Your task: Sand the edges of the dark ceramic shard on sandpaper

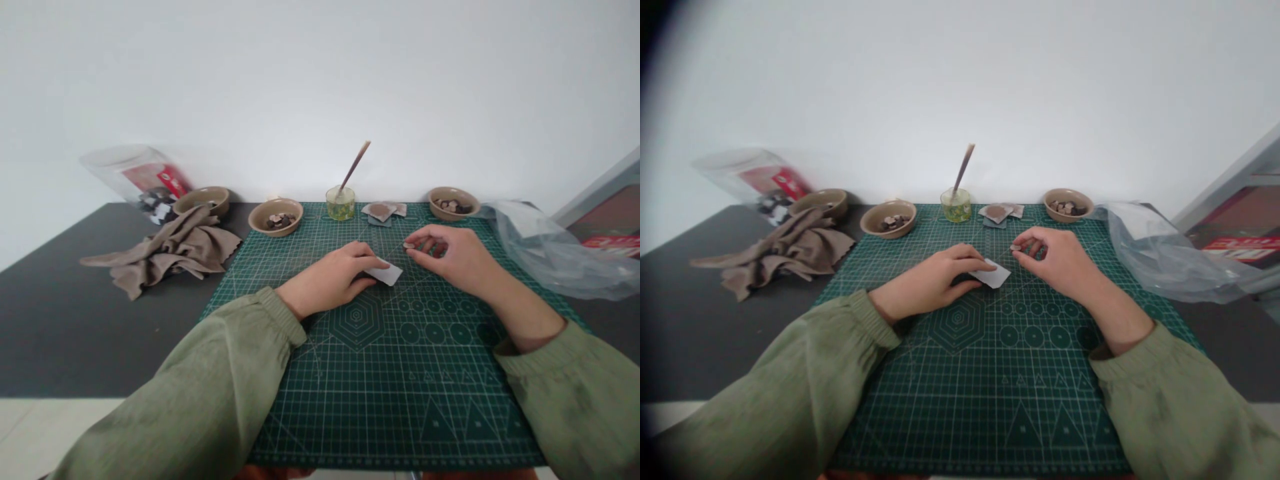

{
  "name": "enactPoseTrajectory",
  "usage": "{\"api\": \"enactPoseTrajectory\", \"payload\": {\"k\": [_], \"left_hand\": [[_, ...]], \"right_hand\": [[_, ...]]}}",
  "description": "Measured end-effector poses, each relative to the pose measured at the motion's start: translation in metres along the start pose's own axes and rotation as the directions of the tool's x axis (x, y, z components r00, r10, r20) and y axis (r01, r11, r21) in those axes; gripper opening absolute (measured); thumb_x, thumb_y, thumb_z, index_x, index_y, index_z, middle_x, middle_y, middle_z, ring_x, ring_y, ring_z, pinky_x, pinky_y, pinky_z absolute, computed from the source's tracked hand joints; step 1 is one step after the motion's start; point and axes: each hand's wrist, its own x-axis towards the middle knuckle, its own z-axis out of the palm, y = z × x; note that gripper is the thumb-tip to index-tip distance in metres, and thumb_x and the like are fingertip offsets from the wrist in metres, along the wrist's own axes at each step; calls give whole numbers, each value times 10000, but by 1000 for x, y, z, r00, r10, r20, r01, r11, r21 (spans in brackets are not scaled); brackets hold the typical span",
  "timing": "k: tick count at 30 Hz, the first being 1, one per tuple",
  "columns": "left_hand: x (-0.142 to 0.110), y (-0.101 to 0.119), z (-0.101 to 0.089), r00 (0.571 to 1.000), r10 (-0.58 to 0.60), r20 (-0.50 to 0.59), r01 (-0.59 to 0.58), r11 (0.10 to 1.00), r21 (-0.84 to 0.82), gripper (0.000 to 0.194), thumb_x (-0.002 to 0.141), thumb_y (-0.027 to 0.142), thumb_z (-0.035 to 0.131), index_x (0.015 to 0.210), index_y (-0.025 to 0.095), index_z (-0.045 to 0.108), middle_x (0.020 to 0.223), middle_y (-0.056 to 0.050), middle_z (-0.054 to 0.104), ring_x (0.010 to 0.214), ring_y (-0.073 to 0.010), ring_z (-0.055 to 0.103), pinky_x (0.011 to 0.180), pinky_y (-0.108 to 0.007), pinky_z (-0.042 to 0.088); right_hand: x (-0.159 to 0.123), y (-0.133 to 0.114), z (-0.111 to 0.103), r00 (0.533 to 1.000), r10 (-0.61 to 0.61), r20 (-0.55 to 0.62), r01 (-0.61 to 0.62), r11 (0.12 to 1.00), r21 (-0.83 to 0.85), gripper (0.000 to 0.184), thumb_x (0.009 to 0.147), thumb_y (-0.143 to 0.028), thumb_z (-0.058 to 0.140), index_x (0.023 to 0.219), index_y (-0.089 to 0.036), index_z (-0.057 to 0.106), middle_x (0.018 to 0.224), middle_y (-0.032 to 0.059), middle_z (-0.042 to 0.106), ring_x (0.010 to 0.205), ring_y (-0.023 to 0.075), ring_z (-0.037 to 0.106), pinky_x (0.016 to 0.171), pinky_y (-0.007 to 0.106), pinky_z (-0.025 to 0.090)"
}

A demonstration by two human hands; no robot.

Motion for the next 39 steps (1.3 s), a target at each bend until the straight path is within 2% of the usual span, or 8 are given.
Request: {"api": "enactPoseTrajectory", "payload": {"k": [4,6,10,19,26,30,34,39], "left_hand": [[1,10,-2,999,-49,-8,48,998,-46,389,996,398,847,1318,189,782,1181,-107,751,963,-236,739,917,-407,627],[1,11,-6,1000,2,11,-1,998,-70,332,1032,446,796,1240,187,809,1238,-126,772,1099,-269,750,1022,-439,617],[-2,6,-13,992,86,91,-81,995,-58,303,1112,215,620,1325,251,833,1500,-124,729,1433,-295,647,1274,-513,489],[-4,12,-7,996,-13,84,10,999,36,408,1080,336,719,1478,251,757,1280,-135,680,1137,-270,711,1054,-453,620],[-3,13,1,1000,-2,28,1,999,32,344,1070,317,740,1403,231,761,1424,-140,719,1346,-313,676,1200,-519,558],[-4,15,1,999,15,43,-19,995,95,377,1093,295,703,1462,221,714,1376,-145,728,1333,-309,672,1181,-505,564],[-4,18,0,999,-15,45,9,991,134,372,1080,315,726,1429,188,709,1306,-144,736,1292,-314,673,1154,-499,571],[-4,26,-4,998,-18,62,9,988,155,460,1041,458,777,1398,169,756,1190,-136,722,1196,-328,682,1088,-498,588]], "right_hand": [[1,2,0,1000,-29,-4,29,999,-22,200,998,-353,771,1111,-212,855,967,54,856,778,221,754,724,361,577],[0,2,1,999,-39,-14,39,998,-42,189,999,-342,765,1100,-208,854,978,55,856,774,219,750,719,362,570],[0,6,1,999,-48,-3,48,996,-76,173,995,-330,769,1095,-213,847,1014,54,856,762,214,738,723,370,557],[2,17,4,993,-107,58,116,976,-183,160,976,-346,792,1050,-225,867,938,60,768,730,217,668,719,387,505],[-4,-13,-3,998,-57,9,57,998,30,212,998,-377,752,1127,-236,842,1014,64,856,762,218,735,688,354,558],[-8,-22,-4,987,-100,124,77,981,178,212,984,-371,787,1148,-249,842,1077,52,868,825,213,779,736,328,607],[-7,-17,-2,940,-161,299,130,984,120,161,983,-361,808,1107,-269,852,1070,19,868,850,207,790,789,329,612],[-7,-17,-2,946,-165,278,154,986,62,151,999,-343,779,1103,-263,853,1089,26,872,858,215,795,823,347,610]]}}
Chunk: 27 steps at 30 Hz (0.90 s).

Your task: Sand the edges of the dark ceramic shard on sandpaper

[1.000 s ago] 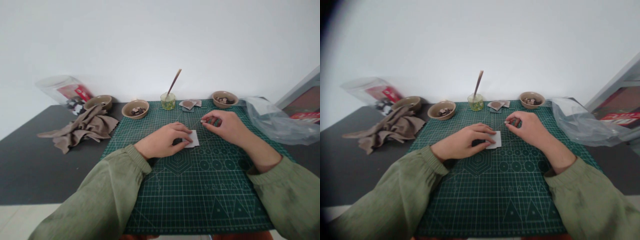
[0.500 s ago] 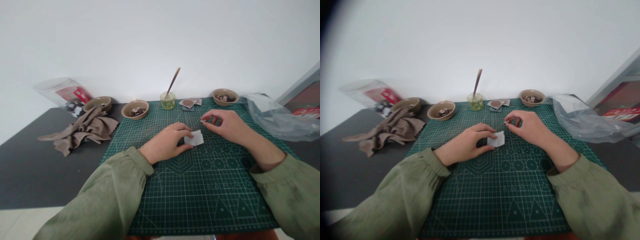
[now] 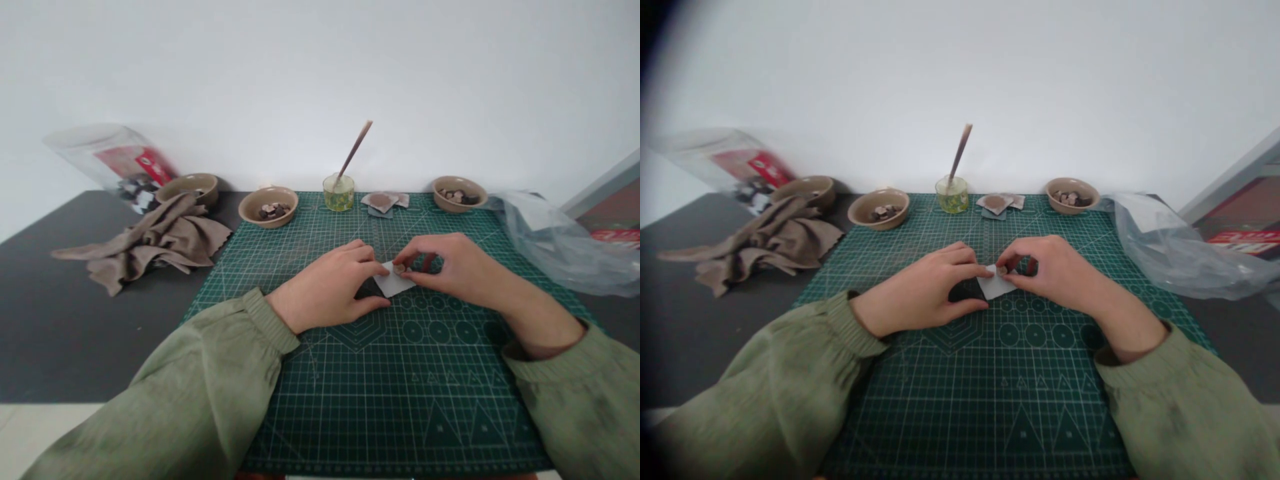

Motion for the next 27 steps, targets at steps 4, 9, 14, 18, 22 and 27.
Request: {"api": "enactPoseTrajectory", "payload": {"k": [4,9,14,18,22,27], "left_hand": [[-1,2,-3,998,52,25,-51,998,-37,388,1039,464,783,1304,182,812,1164,-126,734,1133,-303,715,1104,-488,591],[-3,-2,0,993,102,59,-97,992,-86,371,1098,316,697,1456,235,752,1512,-138,673,1378,-304,671,1233,-475,535],[-4,1,5,993,106,47,-105,994,-22,385,1134,283,609,1499,265,729,1404,-150,683,1325,-308,659,1179,-504,560],[-7,6,7,997,62,41,-63,998,26,416,1135,293,596,1539,258,692,1458,-166,633,1366,-321,622,1189,-525,552],[-13,11,9,999,36,40,-39,997,73,460,1131,354,617,1585,288,647,1618,-162,546,1513,-344,531,1265,-562,491],[-15,31,10,998,-47,39,35,964,263,484,1149,365,548,1610,221,580,1279,-167,669,1209,-345,622,1057,-552,574]], "right_hand": [[-1,-1,0,999,31,-5,-31,999,32,138,987,-318,779,1098,-268,844,1071,23,876,870,223,813,813,346,629],[-1,-1,0,996,21,-88,-18,999,38,143,979,-297,781,1109,-259,826,1083,37,866,876,226,811,821,350,645],[-2,-3,-3,987,17,-162,-13,1000,27,137,971,-310,787,1090,-250,818,1045,44,862,828,224,782,786,355,620],[0,1,1,997,-47,-66,46,999,-15,95,961,-270,789,1046,-237,819,1063,55,832,892,230,770,838,362,592],[0,2,3,998,-55,-36,52,996,-74,78,965,-252,791,1026,-212,817,1002,62,797,878,230,741,823,374,566],[-6,-13,2,986,74,-150,-80,996,-37,91,955,-275,806,1018,-213,822,982,55,828,797,211,759,756,349,583]]}}
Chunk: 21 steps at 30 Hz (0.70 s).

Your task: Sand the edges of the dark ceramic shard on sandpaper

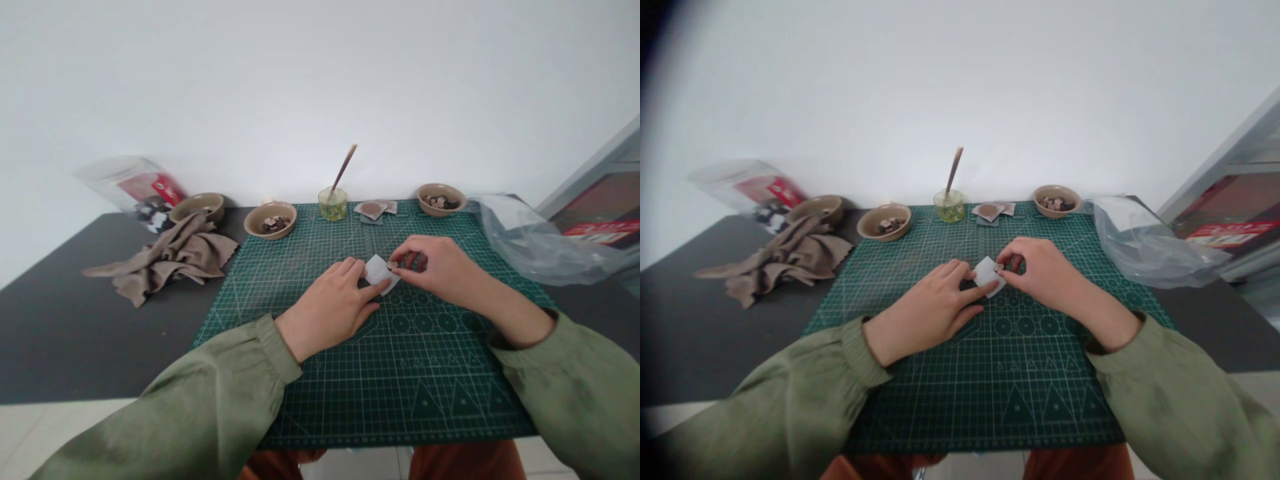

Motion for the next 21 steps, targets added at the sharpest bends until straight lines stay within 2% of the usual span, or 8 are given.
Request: {"api": "enactPoseTrajectory", "payload": {"k": [4,7,10,12,14,16,17,21], "left_hand": [[-1,18,-3,996,-93,3,93,995,25,357,1137,250,500,1438,120,641,1227,-181,670,1150,-338,614,1032,-528,580],[-2,24,-6,995,-95,29,94,995,25,350,1127,214,481,1403,109,669,1220,-190,666,1194,-359,614,1052,-548,578],[-5,20,-10,994,-103,35,104,994,-26,390,1123,280,535,1456,131,674,1257,-191,665,1213,-374,627,1050,-578,589],[-9,12,-12,998,-59,24,61,995,-82,397,1112,324,593,1461,164,694,1394,-204,645,1364,-395,596,1149,-606,554],[-13,3,-12,1000,-2,7,3,992,-127,419,1100,357,644,1482,192,699,1610,-211,546,1572,-405,471,1289,-610,461],[-15,-5,-9,1000,30,2,-29,989,-144,471,1109,392,645,1548,225,667,1714,-191,465,1656,-391,391,1356,-594,394],[-16,-7,-8,999,35,7,-33,989,-143,491,1120,408,629,1581,241,645,1691,-186,492,1636,-385,424,1349,-592,404],[-12,-8,-3,999,23,24,-21,997,-75,512,1148,427,564,1629,258,607,1381,-172,656,1360,-370,618,1195,-596,537]], "right_hand": [[-3,-9,6,996,86,-32,-85,996,8,93,957,-309,807,995,-227,828,920,46,840,734,215,765,697,349,585],[-4,-10,14,998,55,17,-53,995,-81,63,938,-261,816,987,-223,808,950,56,840,813,246,784,756,377,587],[-4,-9,19,998,9,57,0,986,-167,75,946,-229,801,1018,-211,796,1037,79,832,923,279,786,835,411,581],[-2,-9,19,997,17,78,-3,984,-176,98,959,-232,794,1053,-209,803,1062,85,828,938,283,782,846,417,576],[1,-10,18,996,26,85,-11,985,-172,98,967,-238,792,1059,-212,816,1046,81,827,933,282,779,837,412,568],[5,-11,17,998,21,63,-12,989,-148,80,974,-248,795,1040,-216,828,1010,70,826,895,268,770,814,401,560],[7,-12,16,999,15,43,-9,992,-126,73,976,-250,799,1032,-217,832,997,63,824,864,254,761,800,392,556],[13,-10,20,999,-23,-37,21,998,-54,52,975,-234,811,1020,-217,830,1026,59,804,811,215,726,779,362,555]]}}
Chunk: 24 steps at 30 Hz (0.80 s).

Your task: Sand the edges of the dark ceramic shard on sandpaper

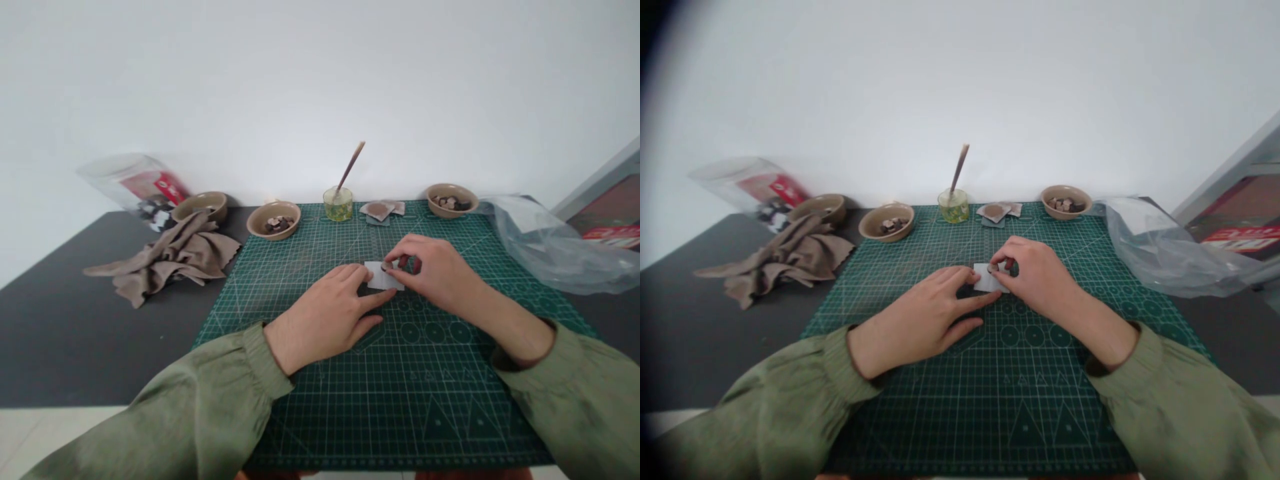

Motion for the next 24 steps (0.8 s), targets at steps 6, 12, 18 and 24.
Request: {"api": "enactPoseTrajectory", "payload": {"k": [6,12,18,24], "left_hand": [[2,0,3,999,-33,-22,33,999,-17,478,1141,426,570,1555,196,631,1344,-168,659,1281,-356,637,1139,-590,573],[-4,-5,6,998,-41,-57,34,994,-103,495,1132,391,607,1592,211,578,1661,-179,551,1547,-350,552,1298,-569,505],[-7,-7,10,996,-38,-80,30,995,-97,505,1140,374,601,1620,223,568,1712,-162,546,1575,-340,560,1318,-550,500],[-6,-10,10,995,-31,-95,20,993,-116,527,1138,347,612,1655,263,562,1736,-130,549,1612,-316,536,1359,-535,453]], "right_hand": [[-3,10,11,999,-18,27,18,1000,3,41,976,-223,820,1007,-196,826,905,34,698,708,177,632,673,339,482],[-5,12,12,999,-14,32,14,999,29,99,951,-175,829,1049,-190,822,901,9,658,665,147,582,630,327,456],[-4,8,10,998,-46,36,44,998,47,87,969,-183,816,1055,-196,813,920,5,667,652,135,593,629,333,475],[-4,5,8,997,-66,27,65,997,41,60,966,-179,815,1022,-199,808,904,13,681,655,138,595,628,329,480]]}}
